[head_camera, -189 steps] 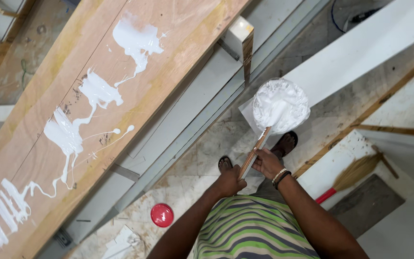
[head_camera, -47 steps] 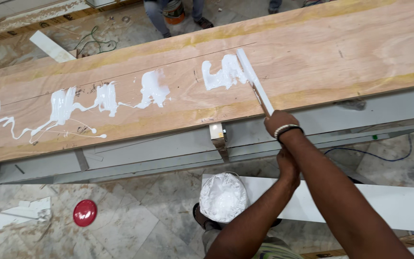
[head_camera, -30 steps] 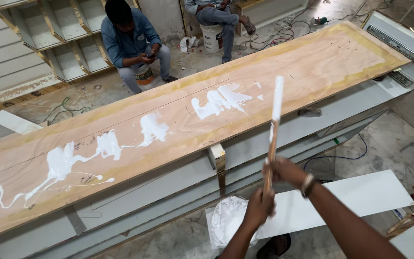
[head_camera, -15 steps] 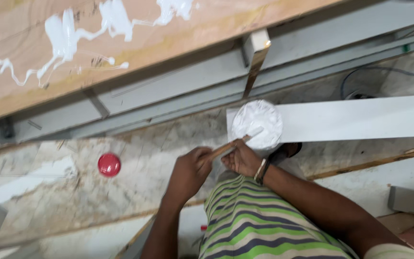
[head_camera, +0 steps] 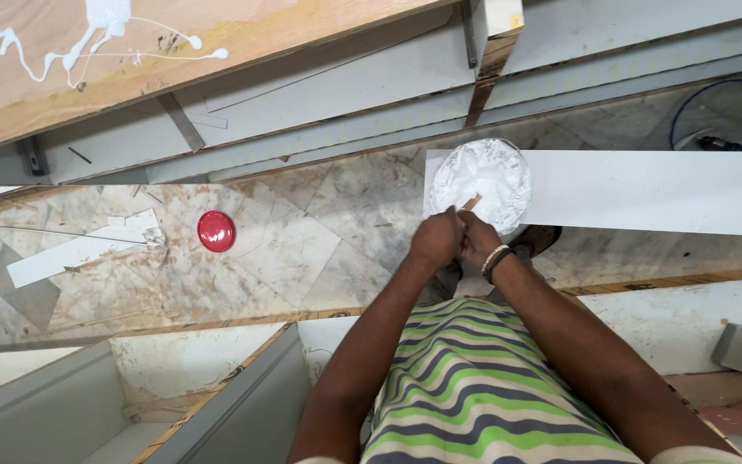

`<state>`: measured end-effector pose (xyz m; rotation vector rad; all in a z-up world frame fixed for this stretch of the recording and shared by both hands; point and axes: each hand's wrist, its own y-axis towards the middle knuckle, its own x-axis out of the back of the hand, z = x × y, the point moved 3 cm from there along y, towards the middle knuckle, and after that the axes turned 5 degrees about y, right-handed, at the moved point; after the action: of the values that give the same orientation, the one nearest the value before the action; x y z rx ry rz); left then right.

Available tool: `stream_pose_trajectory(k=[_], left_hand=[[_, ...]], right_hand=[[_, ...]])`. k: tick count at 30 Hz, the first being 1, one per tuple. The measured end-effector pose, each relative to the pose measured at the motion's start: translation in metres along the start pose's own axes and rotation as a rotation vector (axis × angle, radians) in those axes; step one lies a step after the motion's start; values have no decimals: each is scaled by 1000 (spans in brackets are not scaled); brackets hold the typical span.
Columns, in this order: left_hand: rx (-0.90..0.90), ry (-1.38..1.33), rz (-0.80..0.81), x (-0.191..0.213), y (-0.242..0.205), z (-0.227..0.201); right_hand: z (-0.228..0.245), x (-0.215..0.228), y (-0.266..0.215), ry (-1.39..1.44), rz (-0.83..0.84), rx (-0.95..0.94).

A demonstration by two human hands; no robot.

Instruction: The person retrieves a bucket of white adhesive, opens it, and uses a roller to apply the glue onto a large wooden board. The person repeatedly dips the roller into the bucket and spreads the adhesive across the surface of the board.

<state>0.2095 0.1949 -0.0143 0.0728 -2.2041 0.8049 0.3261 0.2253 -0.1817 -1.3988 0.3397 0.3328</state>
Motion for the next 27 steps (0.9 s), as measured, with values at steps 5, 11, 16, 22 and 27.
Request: stream_pose_trajectory(k=[5,11,16,22,27], left_hand=[[30,-130,-75,37,-51,1],[-160,-254,-182,115,-135,14],[8,-284,21,127,-183,69],[289,-97,236,73,-189,135],[234,-83,-18,17,-173,193]], right_hand=[[6,-5,-17,-70,8,-68],[-13,-14,-14,-120,148,-178],[-55,-39,-32,-203,215,-289],[-95,-48,-33,-241,140,-309],[-123,-41,2,-254,91,-220]])
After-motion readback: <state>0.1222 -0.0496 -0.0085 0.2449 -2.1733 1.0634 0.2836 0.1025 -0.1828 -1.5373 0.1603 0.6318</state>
